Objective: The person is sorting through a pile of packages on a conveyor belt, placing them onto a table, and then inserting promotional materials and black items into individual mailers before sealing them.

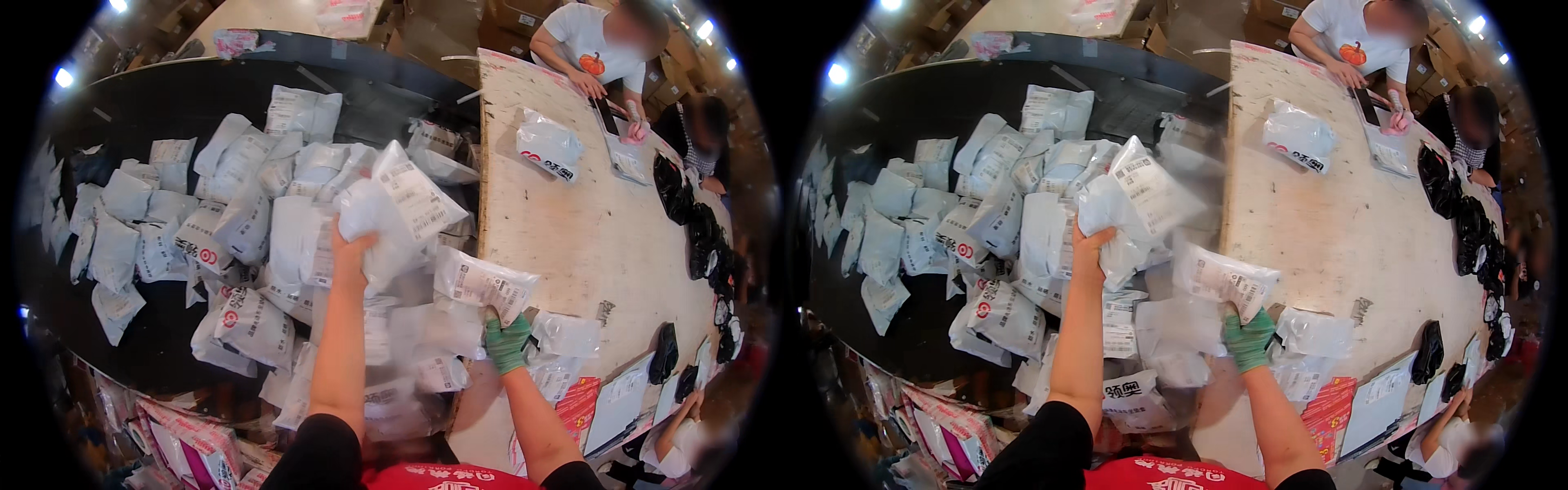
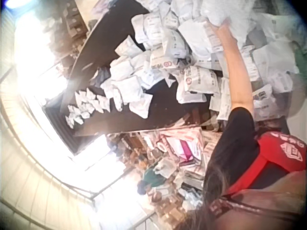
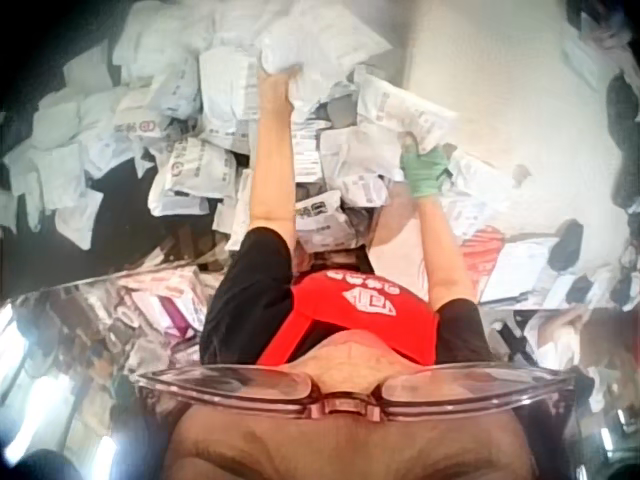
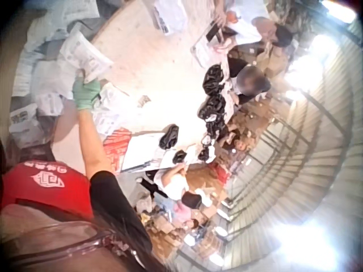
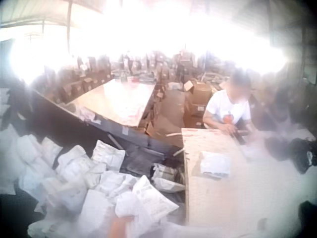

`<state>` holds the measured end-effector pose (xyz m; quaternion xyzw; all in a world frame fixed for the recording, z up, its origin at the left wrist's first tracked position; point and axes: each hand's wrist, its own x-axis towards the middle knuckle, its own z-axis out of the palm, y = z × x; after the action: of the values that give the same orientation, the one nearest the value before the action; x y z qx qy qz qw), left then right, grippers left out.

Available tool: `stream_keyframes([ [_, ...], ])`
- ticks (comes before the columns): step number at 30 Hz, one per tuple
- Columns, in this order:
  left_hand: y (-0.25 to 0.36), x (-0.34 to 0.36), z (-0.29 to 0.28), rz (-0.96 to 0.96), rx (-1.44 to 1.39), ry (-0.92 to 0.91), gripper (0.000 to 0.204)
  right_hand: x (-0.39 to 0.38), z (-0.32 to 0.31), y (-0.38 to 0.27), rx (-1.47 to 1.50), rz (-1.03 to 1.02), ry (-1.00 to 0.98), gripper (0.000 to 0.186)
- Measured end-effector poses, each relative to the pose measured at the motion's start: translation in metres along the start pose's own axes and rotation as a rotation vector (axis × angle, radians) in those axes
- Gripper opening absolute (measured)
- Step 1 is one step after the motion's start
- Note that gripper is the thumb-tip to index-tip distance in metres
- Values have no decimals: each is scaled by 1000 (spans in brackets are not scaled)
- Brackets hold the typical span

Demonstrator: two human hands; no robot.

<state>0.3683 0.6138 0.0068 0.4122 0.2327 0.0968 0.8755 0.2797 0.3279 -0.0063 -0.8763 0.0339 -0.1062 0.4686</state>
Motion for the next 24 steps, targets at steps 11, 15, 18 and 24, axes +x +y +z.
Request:
stream_keyframes([
  [11, 58, -82, 10, 174, 126, -159, 92, 35, -60, 6, 379, 529, -211, 50],
  [15, 66, -96, 7, 129, 138, -203, 91, 43, -104, 0, -132, 106, 25, 72],
  [18, 60, -105, 4, 95, 123, -217, 92, 33, -107, -53, -401, -248, 147, 81],
  [24, 21, -151, 1, 47, 428, -376, 97, 0, -37, -100, 594, 506, -672, 49],
])
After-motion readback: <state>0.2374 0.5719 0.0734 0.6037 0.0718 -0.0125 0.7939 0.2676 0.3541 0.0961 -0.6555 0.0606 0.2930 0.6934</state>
